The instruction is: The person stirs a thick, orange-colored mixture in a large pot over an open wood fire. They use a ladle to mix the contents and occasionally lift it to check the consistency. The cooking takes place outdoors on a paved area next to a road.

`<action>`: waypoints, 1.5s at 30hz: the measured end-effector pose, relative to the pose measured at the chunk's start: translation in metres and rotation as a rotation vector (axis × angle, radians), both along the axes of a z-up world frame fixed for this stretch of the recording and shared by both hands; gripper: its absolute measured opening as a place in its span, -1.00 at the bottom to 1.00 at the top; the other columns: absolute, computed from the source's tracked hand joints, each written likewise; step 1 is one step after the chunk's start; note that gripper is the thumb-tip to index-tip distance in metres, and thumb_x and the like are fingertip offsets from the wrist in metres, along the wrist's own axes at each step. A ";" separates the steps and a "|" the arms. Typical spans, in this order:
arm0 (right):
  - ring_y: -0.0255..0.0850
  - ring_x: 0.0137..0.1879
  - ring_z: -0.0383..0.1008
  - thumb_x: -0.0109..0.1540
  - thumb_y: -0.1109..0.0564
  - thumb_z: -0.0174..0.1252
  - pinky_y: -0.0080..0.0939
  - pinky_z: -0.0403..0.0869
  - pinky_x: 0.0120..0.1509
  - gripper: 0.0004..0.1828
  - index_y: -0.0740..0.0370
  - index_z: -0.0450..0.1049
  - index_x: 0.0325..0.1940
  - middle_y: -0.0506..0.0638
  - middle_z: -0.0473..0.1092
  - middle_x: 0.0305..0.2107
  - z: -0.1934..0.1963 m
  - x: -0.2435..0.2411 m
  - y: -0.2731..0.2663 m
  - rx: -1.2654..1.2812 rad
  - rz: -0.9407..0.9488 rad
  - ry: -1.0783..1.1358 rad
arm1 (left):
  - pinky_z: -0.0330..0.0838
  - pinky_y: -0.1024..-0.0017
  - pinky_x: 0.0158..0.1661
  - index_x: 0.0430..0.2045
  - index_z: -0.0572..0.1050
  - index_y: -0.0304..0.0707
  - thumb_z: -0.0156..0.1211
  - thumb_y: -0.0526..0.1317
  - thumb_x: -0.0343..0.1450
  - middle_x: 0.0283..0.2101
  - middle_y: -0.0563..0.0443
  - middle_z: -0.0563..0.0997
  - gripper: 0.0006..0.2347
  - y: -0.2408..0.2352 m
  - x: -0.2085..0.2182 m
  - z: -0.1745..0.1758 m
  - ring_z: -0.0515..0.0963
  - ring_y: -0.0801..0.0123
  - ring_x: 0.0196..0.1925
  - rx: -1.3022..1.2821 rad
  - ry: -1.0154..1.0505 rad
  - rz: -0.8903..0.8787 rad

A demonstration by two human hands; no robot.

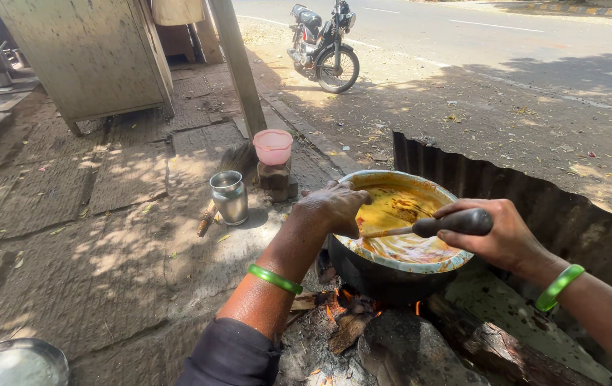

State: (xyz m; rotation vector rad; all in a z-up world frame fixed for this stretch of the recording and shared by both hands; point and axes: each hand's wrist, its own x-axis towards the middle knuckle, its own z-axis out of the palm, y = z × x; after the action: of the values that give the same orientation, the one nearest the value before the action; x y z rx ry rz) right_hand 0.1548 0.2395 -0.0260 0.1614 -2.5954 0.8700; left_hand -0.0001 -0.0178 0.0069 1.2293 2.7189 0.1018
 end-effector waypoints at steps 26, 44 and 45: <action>-0.28 -0.41 0.67 0.03 0.07 0.41 -0.27 0.66 -0.27 -0.69 0.16 0.70 -0.17 0.00 0.67 -0.46 0.031 0.022 -0.001 -0.171 -0.138 -0.031 | 0.22 -0.20 0.37 0.35 0.28 0.18 0.43 -0.07 0.25 0.33 0.00 0.38 -0.30 0.012 0.005 -0.002 0.28 0.06 0.44 -0.050 0.046 -0.064; -0.21 -0.27 0.68 0.10 0.02 0.43 -0.15 0.63 -0.08 -0.63 0.16 0.68 -0.05 0.08 0.66 -0.35 -0.003 0.010 0.018 0.128 -0.407 0.014 | 0.20 0.07 0.35 0.31 0.29 0.02 0.38 -0.16 0.24 0.33 0.09 0.42 -0.33 0.023 -0.006 0.002 0.33 0.24 0.41 0.060 0.029 -0.107; -0.20 -0.29 0.68 0.11 0.03 0.45 -0.16 0.64 -0.08 -0.65 0.20 0.68 -0.07 0.10 0.65 -0.36 0.001 0.014 0.022 0.118 -0.452 0.042 | 0.23 0.27 0.37 0.29 0.31 -0.05 0.39 -0.15 0.22 0.31 0.04 0.45 -0.33 0.020 -0.004 0.007 0.37 0.26 0.39 0.092 0.064 -0.170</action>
State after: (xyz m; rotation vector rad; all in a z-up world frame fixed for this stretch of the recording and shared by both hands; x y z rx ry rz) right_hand 0.1689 0.2616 -0.0253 -0.3582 -2.4939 0.5437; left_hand -0.0045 0.0020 0.0134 1.5086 2.6760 0.1718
